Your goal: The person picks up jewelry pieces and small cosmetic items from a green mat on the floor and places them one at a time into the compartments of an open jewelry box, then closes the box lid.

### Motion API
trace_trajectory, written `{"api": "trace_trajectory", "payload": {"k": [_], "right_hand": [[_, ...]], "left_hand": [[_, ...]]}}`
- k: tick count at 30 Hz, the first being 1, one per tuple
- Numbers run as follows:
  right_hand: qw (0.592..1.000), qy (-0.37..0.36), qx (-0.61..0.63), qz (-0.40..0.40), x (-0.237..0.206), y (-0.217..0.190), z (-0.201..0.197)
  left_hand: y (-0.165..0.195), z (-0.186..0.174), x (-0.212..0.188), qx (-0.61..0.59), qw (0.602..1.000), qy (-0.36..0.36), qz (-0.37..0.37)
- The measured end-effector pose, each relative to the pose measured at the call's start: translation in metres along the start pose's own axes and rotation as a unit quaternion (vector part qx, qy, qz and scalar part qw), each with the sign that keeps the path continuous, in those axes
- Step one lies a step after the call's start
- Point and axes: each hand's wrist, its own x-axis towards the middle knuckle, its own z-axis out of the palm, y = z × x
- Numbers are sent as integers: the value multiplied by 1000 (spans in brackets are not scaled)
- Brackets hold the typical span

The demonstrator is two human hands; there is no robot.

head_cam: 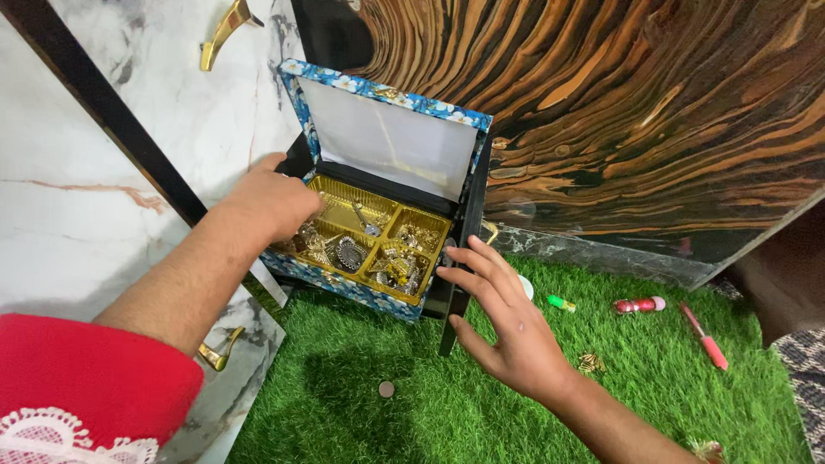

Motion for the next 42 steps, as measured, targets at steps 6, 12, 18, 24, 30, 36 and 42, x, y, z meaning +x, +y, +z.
{"api": "trace_trajectory", "payload": {"k": [6,12,18,24,30,36,42], "right_hand": [[1000,0,12,-5,-2,1,-5],[999,-21,0,-47,-15,23,-16],[996,-56,-14,63,-53,61,-26],[979,-94,55,171,-113,119,-51],[894,-275,32,353,-187,214,-80],[799,-410,-76,434,-255,270,-100],[674,-498,-133,529,-287,265,-119]], "left_hand": [[15,-34,-12,-7,999,41,27],[79,-72,-12,-267,845,384,261],[180,-99,5,-347,765,394,373],[227,-97,17,-327,794,327,395],[233,-98,22,-360,811,271,372],[240,-105,21,-321,844,233,362],[244,-110,20,-307,855,226,351]]}}
